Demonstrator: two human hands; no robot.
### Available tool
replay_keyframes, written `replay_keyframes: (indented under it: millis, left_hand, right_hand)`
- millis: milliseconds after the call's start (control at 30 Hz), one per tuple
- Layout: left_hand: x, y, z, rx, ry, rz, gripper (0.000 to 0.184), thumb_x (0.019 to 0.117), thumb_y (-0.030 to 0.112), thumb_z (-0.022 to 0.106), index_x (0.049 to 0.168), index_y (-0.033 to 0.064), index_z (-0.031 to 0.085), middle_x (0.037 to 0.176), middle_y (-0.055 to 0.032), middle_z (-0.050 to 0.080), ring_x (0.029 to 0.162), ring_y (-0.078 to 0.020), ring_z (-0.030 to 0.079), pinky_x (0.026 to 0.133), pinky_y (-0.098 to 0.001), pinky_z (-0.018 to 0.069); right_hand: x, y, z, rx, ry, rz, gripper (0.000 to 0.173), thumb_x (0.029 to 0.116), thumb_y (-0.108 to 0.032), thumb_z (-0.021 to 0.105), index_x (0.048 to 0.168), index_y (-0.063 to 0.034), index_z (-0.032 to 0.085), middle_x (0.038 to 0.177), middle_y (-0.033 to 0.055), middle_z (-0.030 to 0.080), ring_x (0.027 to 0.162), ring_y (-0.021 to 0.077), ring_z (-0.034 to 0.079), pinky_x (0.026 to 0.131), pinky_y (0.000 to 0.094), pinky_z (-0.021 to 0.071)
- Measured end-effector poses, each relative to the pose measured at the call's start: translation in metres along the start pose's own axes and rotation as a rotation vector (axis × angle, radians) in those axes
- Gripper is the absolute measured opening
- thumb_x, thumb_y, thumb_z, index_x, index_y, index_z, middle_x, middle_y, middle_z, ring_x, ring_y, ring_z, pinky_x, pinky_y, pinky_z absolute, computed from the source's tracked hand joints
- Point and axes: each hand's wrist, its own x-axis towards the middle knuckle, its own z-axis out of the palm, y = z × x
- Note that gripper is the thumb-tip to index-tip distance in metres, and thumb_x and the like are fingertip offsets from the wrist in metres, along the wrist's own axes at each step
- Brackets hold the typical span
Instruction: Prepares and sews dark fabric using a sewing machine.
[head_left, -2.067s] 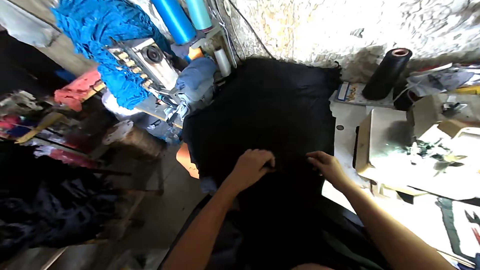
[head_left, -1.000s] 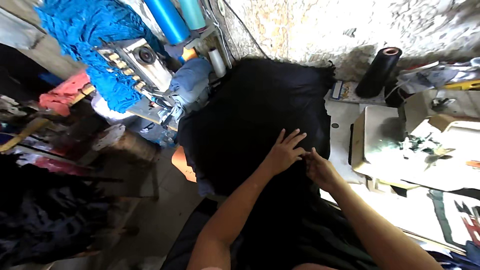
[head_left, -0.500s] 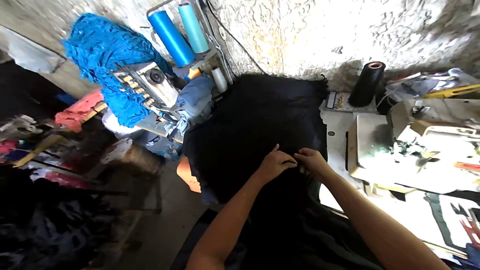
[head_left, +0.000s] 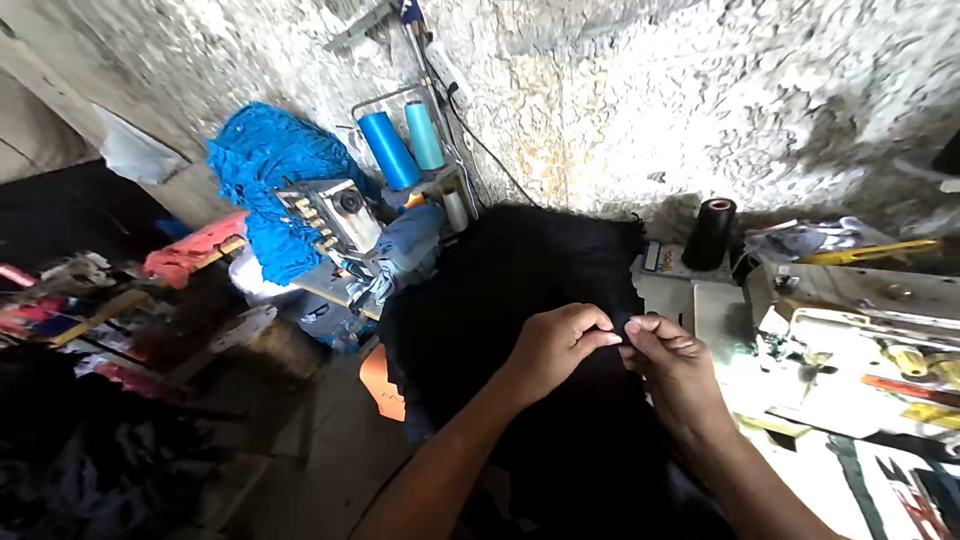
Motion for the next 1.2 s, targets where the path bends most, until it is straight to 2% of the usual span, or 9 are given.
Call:
replay_keyframes:
  millis: [100,333,500,567,633,767,867,1033,1200]
  left_hand:
    - [0.001,-0.005,0.006,-0.124,-0.007,0.002,0.007,0.0933,0.002,0.069,0.094,-0.0041,0.073,0.092,-0.0079,0.069,0.086,-0.0053,0.066,0.081,-0.0176,0.0545]
    - [-0.008,-0.027,0.029,-0.253,-0.038,-0.025,0.008,0.0936,-0.001,0.067,0.096,-0.0074,0.072,0.093,-0.0096,0.070,0.088,-0.0050,0.066,0.084,-0.0181,0.0542]
    - [-0.011,-0.034,0.032,-0.394,-0.197,-0.176,0.010,0.0956,0.001,0.064,0.098,-0.0069,0.070,0.124,-0.0130,0.067,0.118,-0.0109,0.062,0.101,-0.0273,0.0511]
    - [-0.009,-0.033,0.027,-0.497,-0.281,-0.293,0.009,0.0965,0.001,0.062,0.099,-0.0045,0.068,0.108,-0.0043,0.069,0.100,-0.0021,0.062,0.091,-0.0218,0.0517]
    - [-0.008,-0.036,0.025,-0.473,-0.300,-0.262,0.008,0.0959,0.000,0.063,0.099,-0.0050,0.069,0.098,-0.0032,0.067,0.090,-0.0014,0.062,0.085,-0.0197,0.0525]
    - [-0.010,-0.033,0.030,-0.308,-0.164,-0.061,0.006,0.0919,-0.003,0.068,0.092,-0.0082,0.070,0.096,-0.0109,0.068,0.092,-0.0079,0.066,0.085,-0.0210,0.0550]
    - [-0.011,-0.026,0.030,-0.225,-0.149,-0.037,0.005,0.0918,-0.003,0.069,0.092,-0.0072,0.071,0.099,-0.0117,0.069,0.095,-0.0090,0.066,0.087,-0.0210,0.0550]
    - [-0.013,-0.030,0.028,-0.211,-0.061,-0.033,0.005,0.0920,0.001,0.070,0.092,-0.0033,0.073,0.105,-0.0094,0.067,0.102,-0.0092,0.065,0.091,-0.0216,0.0544]
    - [-0.012,-0.022,0.026,-0.261,-0.054,-0.033,0.006,0.0921,-0.001,0.069,0.094,-0.0051,0.073,0.090,-0.0060,0.071,0.084,-0.0028,0.066,0.081,-0.0179,0.0559]
  right_hand:
    - [-0.005,-0.006,-0.003,-0.057,-0.014,-0.075,0.016,0.0969,0.003,0.057,0.095,-0.0040,0.071,0.079,-0.0027,0.073,0.069,0.0054,0.071,0.069,0.0224,0.0619]
    - [-0.010,0.013,-0.017,0.025,0.006,0.075,0.016,0.0970,0.004,0.057,0.106,0.0012,0.069,0.083,0.0008,0.072,0.070,0.0047,0.066,0.068,0.0202,0.0566]
    - [-0.016,0.019,-0.022,0.022,0.047,0.047,0.018,0.0919,0.010,0.058,0.100,0.0001,0.070,0.079,0.0005,0.073,0.070,0.0066,0.069,0.071,0.0226,0.0601]
    - [-0.018,0.015,-0.023,0.001,0.041,0.030,0.017,0.0912,0.010,0.059,0.098,-0.0005,0.071,0.078,0.0005,0.074,0.070,0.0074,0.071,0.071,0.0235,0.0611]
    - [-0.019,0.014,-0.024,0.005,0.044,0.025,0.018,0.0912,0.011,0.059,0.099,-0.0011,0.071,0.079,0.0014,0.075,0.072,0.0095,0.073,0.072,0.0258,0.0626]
    - [-0.017,0.018,-0.028,0.017,0.002,0.170,0.023,0.0941,0.006,0.059,0.115,-0.0020,0.064,0.090,0.0034,0.072,0.074,0.0101,0.070,0.066,0.0255,0.0605]
    - [-0.017,0.019,-0.025,0.005,-0.031,0.314,0.009,0.0999,0.002,0.056,0.098,-0.0042,0.063,0.076,0.0005,0.069,0.061,0.0061,0.063,0.057,0.0215,0.0542]
    - [-0.015,0.023,-0.023,-0.091,0.006,0.157,0.012,0.1000,0.001,0.059,0.092,-0.0044,0.065,0.072,-0.0012,0.070,0.060,0.0056,0.066,0.058,0.0214,0.0565]
    - [-0.014,0.023,-0.021,-0.103,0.013,0.049,0.014,0.0971,0.004,0.060,0.091,-0.0058,0.067,0.070,-0.0051,0.068,0.061,0.0016,0.061,0.060,0.0182,0.0530]
